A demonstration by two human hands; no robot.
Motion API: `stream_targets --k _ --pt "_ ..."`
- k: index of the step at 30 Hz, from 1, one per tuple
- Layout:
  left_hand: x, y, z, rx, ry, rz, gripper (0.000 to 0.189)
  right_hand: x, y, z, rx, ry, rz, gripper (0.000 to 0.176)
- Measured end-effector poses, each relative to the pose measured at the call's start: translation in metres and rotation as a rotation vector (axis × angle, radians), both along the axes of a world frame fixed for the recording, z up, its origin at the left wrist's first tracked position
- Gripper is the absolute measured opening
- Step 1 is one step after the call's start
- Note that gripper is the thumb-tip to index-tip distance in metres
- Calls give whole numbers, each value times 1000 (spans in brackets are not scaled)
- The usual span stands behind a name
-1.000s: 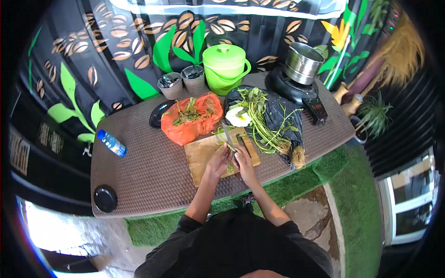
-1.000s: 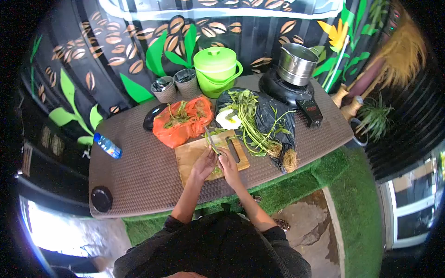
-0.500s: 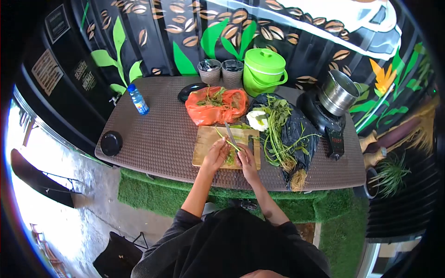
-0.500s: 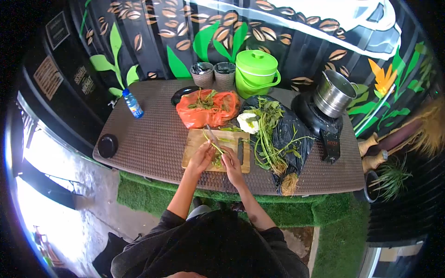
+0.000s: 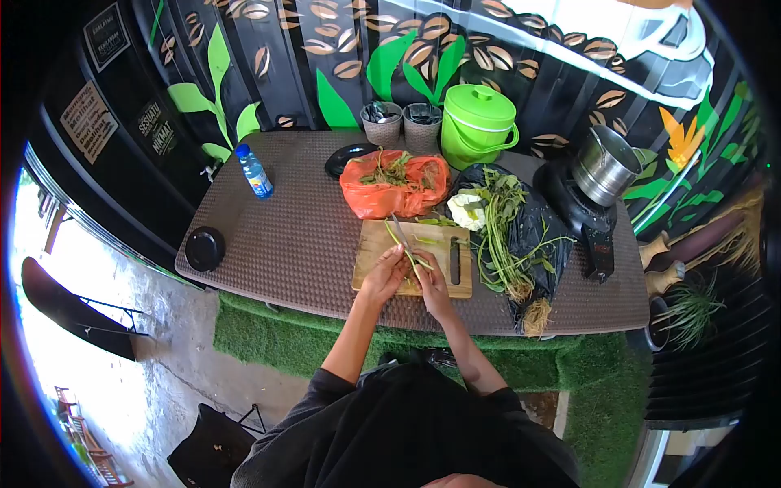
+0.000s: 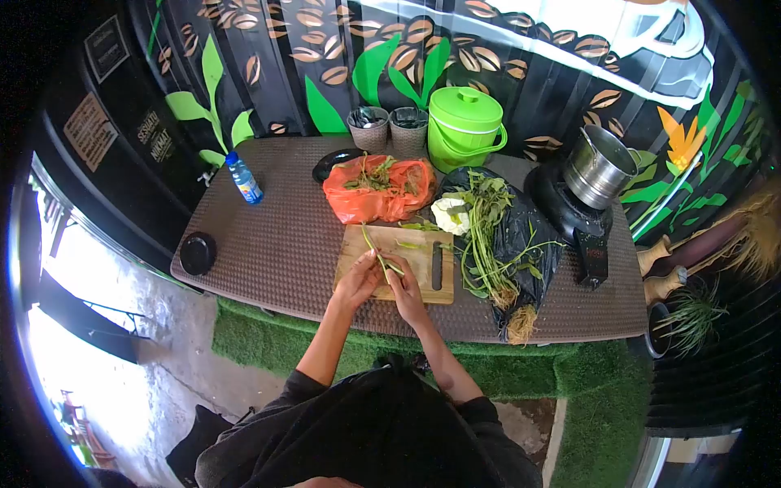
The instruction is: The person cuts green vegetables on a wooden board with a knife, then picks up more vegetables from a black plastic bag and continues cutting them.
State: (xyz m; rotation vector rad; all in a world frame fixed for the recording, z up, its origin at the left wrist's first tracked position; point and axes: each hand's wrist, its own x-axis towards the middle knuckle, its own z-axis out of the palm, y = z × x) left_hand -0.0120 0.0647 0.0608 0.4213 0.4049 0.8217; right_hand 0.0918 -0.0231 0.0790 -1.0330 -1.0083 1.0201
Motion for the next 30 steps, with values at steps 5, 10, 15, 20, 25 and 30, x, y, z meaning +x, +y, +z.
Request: stream_targets --k 5,10,15,20,25,30 --pt "-6 6 -7 30 -10 -44 10 -4 4 -8 63 -7 -26 27" --pt "-1 7 -7 84 -35 -94 12 5 10 -12 72 94 0 25" --pt "15 9 5 12 3 71 12 29 16 -10 123 56 52 24" --pt "25 16 -2 -2 -40 141 13 53 11 7 22 68 165 27" --pt "42 8 -12 38 -37 111 12 69 12 3 7 -1 202 29" --pt "53 -3 -20 44 -7 180 13 78 14 -18 89 -53 202 30"
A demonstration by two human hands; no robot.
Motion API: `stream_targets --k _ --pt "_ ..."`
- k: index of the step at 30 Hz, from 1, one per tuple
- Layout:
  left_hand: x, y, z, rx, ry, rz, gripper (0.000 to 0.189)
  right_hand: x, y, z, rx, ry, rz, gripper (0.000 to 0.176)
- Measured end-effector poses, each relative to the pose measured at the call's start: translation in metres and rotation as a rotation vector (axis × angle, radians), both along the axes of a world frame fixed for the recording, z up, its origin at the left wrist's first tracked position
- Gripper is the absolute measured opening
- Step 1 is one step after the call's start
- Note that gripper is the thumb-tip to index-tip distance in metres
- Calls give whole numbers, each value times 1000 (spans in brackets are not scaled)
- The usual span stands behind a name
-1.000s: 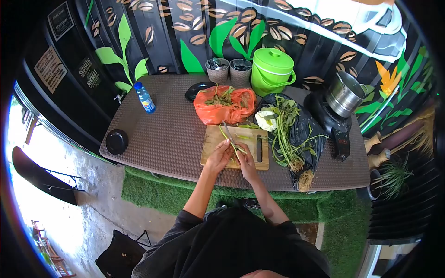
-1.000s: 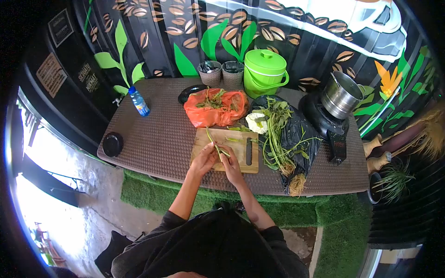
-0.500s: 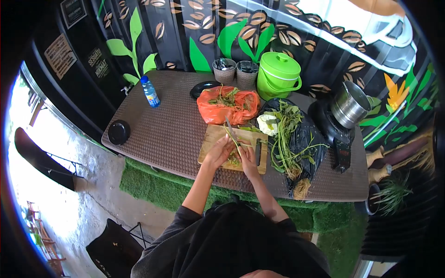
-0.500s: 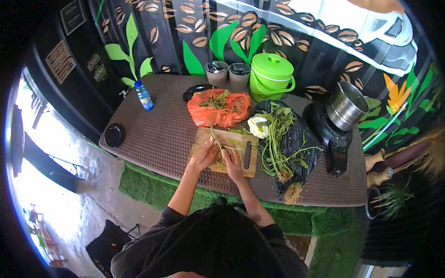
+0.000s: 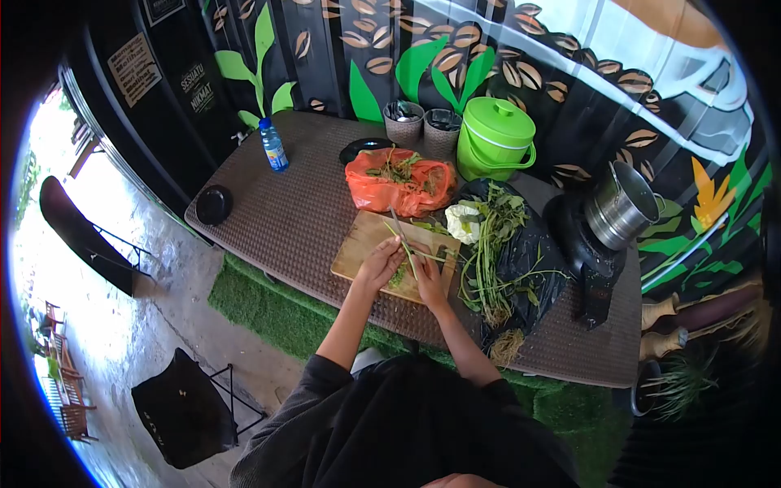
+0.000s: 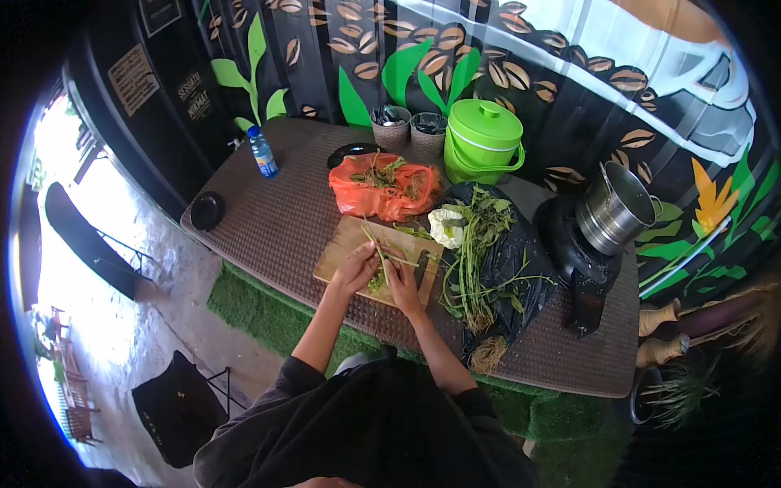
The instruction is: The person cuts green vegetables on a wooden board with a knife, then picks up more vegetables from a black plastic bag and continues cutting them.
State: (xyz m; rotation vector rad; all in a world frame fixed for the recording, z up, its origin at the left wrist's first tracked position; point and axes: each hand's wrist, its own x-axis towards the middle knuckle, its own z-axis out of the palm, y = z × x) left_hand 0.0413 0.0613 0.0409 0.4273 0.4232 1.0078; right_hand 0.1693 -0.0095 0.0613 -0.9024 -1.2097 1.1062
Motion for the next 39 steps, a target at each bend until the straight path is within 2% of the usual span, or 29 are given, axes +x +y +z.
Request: stream_targets --k 5,7,11,15,18,20,23,27,32,36,39 --pt "2 -12 -4 40 22 -22 14 9 -2 -27 14 103 56 31" --pt "4 -24 10 -47 152 67 15 14 -8 -25 -35 104 56 31" --pt "-2 -16 2 -38 41 171 13 26 -12 -26 -100 64 116 32" --pt "-2 -14 3 -79 39 183 11 18 -13 -6 -80 12 84 35" --pt "-6 -8 -3 -72 8 163 11 12 -5 -11 -74 -30 117 40" --pt "-11 -9 -5 -57 27 125 12 7 2 -23 29 5 168 43" --pt "-16 -9 -2 -34 53 114 13 -1 -1 -14 -50 74 149 34" --pt "-20 -8 -5 16 84 55 14 -12 8 -20 3 48 131 38" --pt "-19 -7 -4 27 100 38 14 -15 6 -7 25 184 152 35" --pt "-23 -6 -3 7 114 33 15 -13 5 -4 32 142 150 35" --pt "-28 -1 -9 -28 15 75 15 -11 5 -1 4 99 175 35"
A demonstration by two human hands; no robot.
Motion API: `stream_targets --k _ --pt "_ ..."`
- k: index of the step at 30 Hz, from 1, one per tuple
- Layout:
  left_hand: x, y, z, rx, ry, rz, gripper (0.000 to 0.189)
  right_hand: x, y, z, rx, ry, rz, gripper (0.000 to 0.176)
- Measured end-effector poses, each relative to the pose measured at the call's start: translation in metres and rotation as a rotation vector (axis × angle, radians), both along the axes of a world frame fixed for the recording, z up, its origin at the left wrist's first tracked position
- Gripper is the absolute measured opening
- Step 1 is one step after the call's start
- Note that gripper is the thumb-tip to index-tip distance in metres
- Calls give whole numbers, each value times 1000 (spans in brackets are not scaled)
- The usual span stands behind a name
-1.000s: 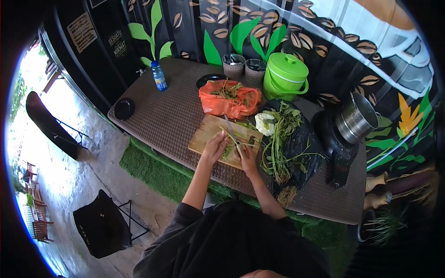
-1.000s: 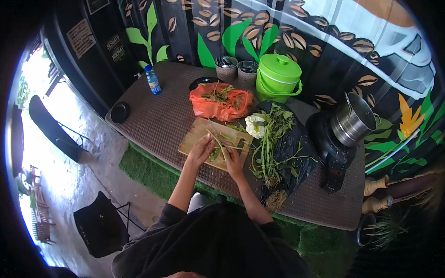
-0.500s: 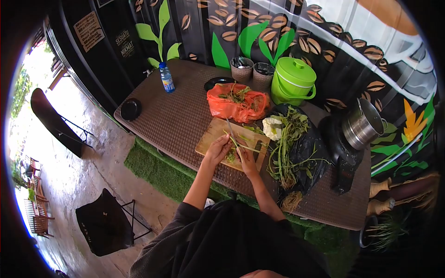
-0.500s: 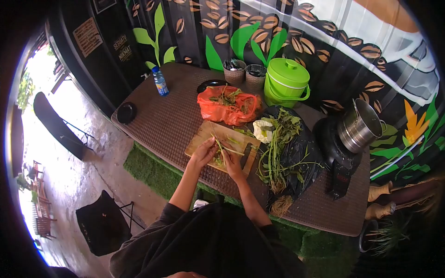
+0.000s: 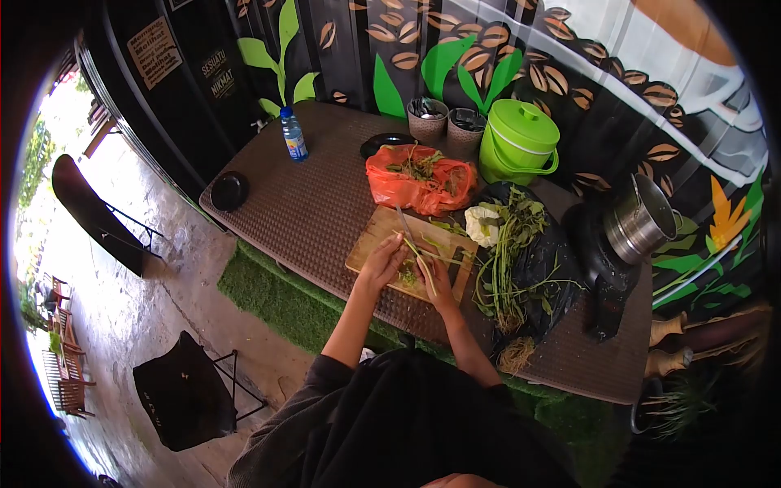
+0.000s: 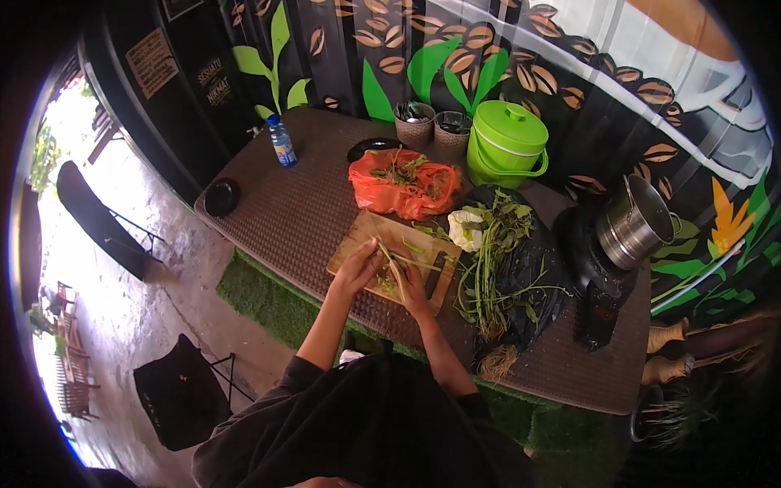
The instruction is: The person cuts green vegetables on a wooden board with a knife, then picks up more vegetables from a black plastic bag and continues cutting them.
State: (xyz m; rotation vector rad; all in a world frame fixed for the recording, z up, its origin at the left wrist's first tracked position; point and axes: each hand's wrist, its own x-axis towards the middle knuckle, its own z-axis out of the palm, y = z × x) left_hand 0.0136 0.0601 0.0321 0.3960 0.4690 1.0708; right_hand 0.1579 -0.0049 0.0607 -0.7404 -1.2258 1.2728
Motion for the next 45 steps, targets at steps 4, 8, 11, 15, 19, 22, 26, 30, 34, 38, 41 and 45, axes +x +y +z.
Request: stream_targets --k 4,8,11,15,19,22,26,30,34,38,41,45 --pt "2 5 -5 7 -51 16 14 -2 2 -2 -63 -64 -23 37" --pt "8 0 5 22 -70 -29 15 -5 0 5 -48 -37 19 38" --pt "8 4 -6 19 -35 -30 17 -8 2 -4 -28 -4 -8 34" --pt "9 2 -6 45 -114 -39 18 -10 -1 -3 11 -36 -80 33" --pt "14 -1 -1 12 -105 -14 16 -11 4 -9 57 -105 -168 33" --pt "17 -6 9 10 -80 -11 15 -11 7 -7 66 -90 -188 32" --pt "15 -1 2 11 -71 -28 14 -8 11 -11 51 -74 -192 29" --pt "13 9 -4 8 -27 -13 13 -3 16 -12 -47 -25 -178 31" --pt "14 15 5 22 18 29 11 4 25 -11 -93 -43 -154 33" --pt "16 18 16 19 74 52 11 10 32 -11 -56 -106 -86 35" --pt "16 19 17 41 145 57 12 5 31 1 -75 -53 -118 31" --pt "14 20 21 67 163 49 13 4 34 2 -54 -33 -98 30"
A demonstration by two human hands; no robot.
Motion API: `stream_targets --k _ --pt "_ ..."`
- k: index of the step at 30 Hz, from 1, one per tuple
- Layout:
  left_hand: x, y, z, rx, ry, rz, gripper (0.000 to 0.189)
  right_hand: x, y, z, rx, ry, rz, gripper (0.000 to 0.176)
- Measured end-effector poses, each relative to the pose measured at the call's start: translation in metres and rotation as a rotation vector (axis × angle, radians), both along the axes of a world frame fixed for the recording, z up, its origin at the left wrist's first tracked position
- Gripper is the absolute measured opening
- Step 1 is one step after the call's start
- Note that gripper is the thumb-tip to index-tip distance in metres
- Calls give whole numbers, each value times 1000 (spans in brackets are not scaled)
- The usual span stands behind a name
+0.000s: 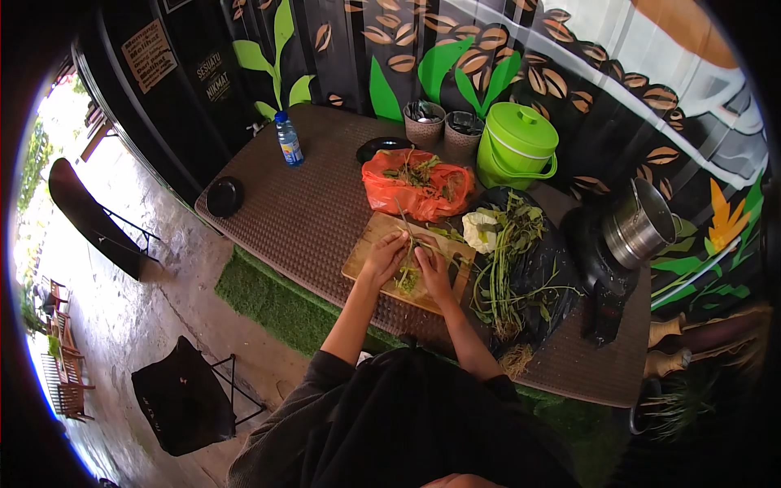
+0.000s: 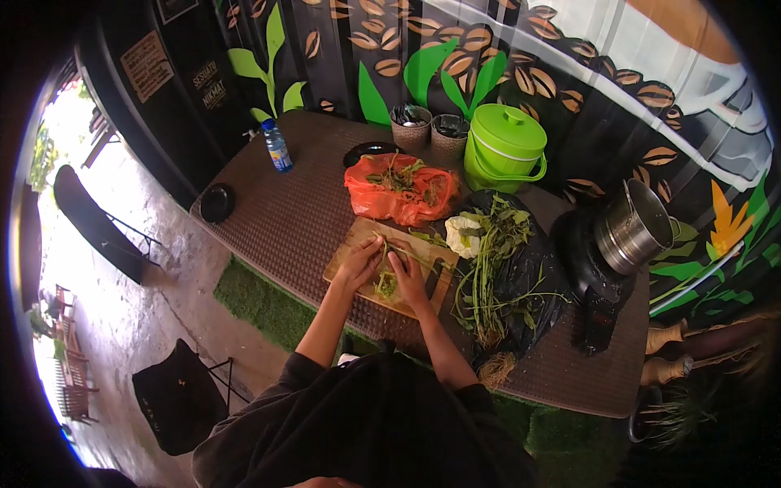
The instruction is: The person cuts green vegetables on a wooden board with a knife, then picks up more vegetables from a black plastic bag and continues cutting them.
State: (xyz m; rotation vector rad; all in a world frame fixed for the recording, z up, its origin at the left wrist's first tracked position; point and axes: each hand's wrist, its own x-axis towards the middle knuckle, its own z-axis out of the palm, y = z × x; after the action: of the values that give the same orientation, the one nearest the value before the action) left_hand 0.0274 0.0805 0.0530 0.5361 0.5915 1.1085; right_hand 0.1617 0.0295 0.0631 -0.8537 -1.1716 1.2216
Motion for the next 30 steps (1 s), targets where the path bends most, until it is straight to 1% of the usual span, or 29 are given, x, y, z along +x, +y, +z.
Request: stream_targets --k 3,5,6,8,12,14,15,17,21,23,25,28,29,30 --pt "-5 4 3 -2 38 -23 14 -1 3 -2 10 6 28 29" --pt "-10 6 9 -40 129 -43 15 -1 4 -4 -41 -24 9 29" --pt "-11 7 10 -39 129 -42 15 -2 3 -4 -40 -24 11 29" --pt "-14 8 13 -21 38 15 16 -3 3 -5 -60 -25 -26 30" --pt "-13 11 7 8 33 53 16 -7 3 0 -26 46 -37 27" --pt "-13 13 0 -1 -16 48 15 -5 4 -4 -72 18 9 28" --pt "-12 13 -1 -2 -15 49 15 -5 6 -6 -72 18 9 28" --pt "-10 13 -4 12 -104 38 14 -5 10 -10 -49 -27 50 32" --pt "-9 11 -2 5 -109 48 14 -7 9 -6 -32 -23 49 35" --pt "-9 12 -4 6 -121 32 14 -6 10 -10 -2 -23 108 31" --pt "-10 16 -9 19 -100 24 14 -10 8 -5 -17 -3 115 29" --pt "-9 17 -12 33 -82 19 14 -13 7 -3 -9 34 117 34" --pt "-9 17 -12 35 -84 21 14 -13 7 -3 13 51 113 40" --pt "-9 15 -9 34 -84 21 14 -14 7 -3 12 52 113 40"
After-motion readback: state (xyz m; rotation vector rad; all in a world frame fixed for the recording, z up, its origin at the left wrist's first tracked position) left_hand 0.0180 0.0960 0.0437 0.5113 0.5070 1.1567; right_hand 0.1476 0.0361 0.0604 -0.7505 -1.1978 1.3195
